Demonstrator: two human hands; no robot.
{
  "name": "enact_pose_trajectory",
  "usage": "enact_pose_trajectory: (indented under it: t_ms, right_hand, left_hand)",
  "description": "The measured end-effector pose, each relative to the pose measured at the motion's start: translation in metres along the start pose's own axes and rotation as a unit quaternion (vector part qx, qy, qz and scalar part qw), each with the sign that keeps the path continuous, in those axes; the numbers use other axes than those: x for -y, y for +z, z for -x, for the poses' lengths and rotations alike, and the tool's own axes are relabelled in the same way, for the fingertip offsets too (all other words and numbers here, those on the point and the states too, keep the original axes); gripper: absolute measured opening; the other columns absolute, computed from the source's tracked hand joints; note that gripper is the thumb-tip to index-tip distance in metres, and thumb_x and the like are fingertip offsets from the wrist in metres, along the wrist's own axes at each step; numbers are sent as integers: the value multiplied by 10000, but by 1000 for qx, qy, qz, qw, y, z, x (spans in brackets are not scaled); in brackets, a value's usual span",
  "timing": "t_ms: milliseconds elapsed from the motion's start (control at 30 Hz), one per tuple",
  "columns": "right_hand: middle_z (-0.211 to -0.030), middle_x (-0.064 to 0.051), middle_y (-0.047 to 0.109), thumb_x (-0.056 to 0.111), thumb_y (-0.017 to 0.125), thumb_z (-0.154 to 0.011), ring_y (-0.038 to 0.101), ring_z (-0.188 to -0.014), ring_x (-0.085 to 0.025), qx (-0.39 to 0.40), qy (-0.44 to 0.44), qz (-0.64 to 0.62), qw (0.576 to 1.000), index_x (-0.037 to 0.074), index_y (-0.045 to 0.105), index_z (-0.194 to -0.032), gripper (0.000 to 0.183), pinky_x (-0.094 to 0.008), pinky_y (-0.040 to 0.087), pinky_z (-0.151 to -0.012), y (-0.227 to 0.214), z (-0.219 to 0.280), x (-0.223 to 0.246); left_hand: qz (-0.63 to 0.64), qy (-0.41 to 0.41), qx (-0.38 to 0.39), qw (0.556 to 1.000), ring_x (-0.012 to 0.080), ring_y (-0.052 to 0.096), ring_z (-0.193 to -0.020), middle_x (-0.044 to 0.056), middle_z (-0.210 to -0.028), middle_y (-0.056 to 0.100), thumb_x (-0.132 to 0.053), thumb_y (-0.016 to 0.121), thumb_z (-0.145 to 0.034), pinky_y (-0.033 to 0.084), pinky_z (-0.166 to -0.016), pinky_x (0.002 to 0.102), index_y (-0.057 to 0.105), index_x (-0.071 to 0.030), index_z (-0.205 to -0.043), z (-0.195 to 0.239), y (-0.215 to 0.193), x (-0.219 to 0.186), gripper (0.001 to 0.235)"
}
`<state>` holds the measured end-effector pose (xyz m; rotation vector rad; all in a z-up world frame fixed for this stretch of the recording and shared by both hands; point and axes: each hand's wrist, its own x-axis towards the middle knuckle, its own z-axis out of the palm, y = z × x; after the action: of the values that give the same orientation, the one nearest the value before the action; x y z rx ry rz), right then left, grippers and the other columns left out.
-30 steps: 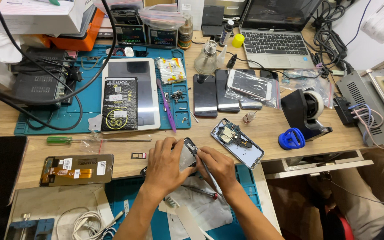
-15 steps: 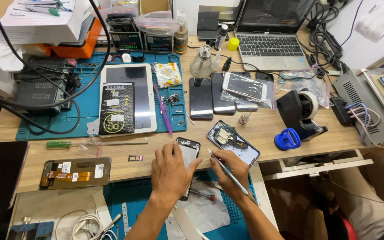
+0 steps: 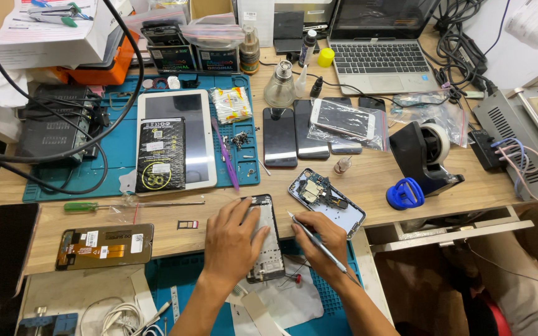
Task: The person uses a metal spudger to pry and separate the screen assembly from the smartphone's frame. They carefully work the tool along the edges of the device to release the adhesive, lifting the screen slightly to inspect the internal components.
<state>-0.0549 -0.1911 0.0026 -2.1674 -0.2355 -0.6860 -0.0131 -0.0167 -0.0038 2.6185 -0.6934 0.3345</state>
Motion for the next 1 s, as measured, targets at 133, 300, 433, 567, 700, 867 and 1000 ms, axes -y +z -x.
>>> enact_pose_trajectory:
  t_ms: [133, 300, 433, 567, 700, 867, 1000]
  right_hand:
    - [-896, -93, 687, 110, 680, -759, 690, -759, -172, -4, 49, 3, 999, 41, 624, -975, 234, -260, 569, -733, 1, 5, 0]
    - [-841, -102, 677, 31, 641, -774, 673, -773, -208, 38, -41, -15, 998, 8, 628, -858, 88, -283, 546, -731, -8, 0, 19]
    - [-846, -113, 680, 67, 661, -771, 680, -751, -206, 35, -71, 31, 996, 16, 634, -838, 88, -287, 549, -701, -9, 11, 16]
    - [-864, -116, 670, 76, 624, -802, 678, -766, -217, 26, -95, 44, 994, 19, 610, -836, 68, -296, 548, -690, -5, 19, 16]
    - [-878, -108, 668, 82, 618, -814, 677, -772, -207, 23, -106, 56, 993, 28, 613, -851, 66, -294, 541, -684, -3, 22, 14]
    - [-861, -116, 667, 59, 626, -806, 678, -764, -206, 15, -107, 54, 993, 17, 609, -838, 56, -292, 546, -701, -2, 21, 17]
    - [-843, -119, 668, 58, 628, -800, 679, -752, -204, 1, -109, 59, 992, 9, 622, -815, 51, -288, 554, -696, 0, 21, 16]
  left_hand:
    - [-73, -61, -25, 995, 276, 519, -935, 75, -1056, 589, -452, 665, -738, 425, -716, 429, 616, -163, -1028, 2, -1, -6, 412]
    - [-124, -86, -96, 984, 255, 492, -801, 56, -872, 567, -506, 682, -713, 383, -612, 391, 627, -168, -845, -1, 0, -7, 367]
    - [-77, -78, -125, 986, 266, 497, -949, 68, -1023, 576, -444, 693, -713, 390, -696, 402, 618, -133, -867, -1, 8, -3, 356]
    - [-9, -27, -180, 983, 263, 523, -993, 69, -1071, 610, -321, 670, -747, 405, -789, 427, 663, -116, -943, 0, 10, 2, 282]
    - [-3, -15, -145, 989, 258, 521, -1012, 69, -1067, 620, -358, 660, -726, 395, -806, 428, 648, -106, -974, 2, 7, 3, 355]
    - [-9, -22, -139, 990, 256, 518, -1019, 69, -1068, 618, -371, 661, -723, 397, -809, 431, 654, -106, -969, 3, 7, 2, 361]
    - [-8, -24, -141, 990, 253, 518, -1018, 64, -1068, 617, -370, 659, -725, 394, -809, 430, 654, -108, -961, 3, 7, 2, 353]
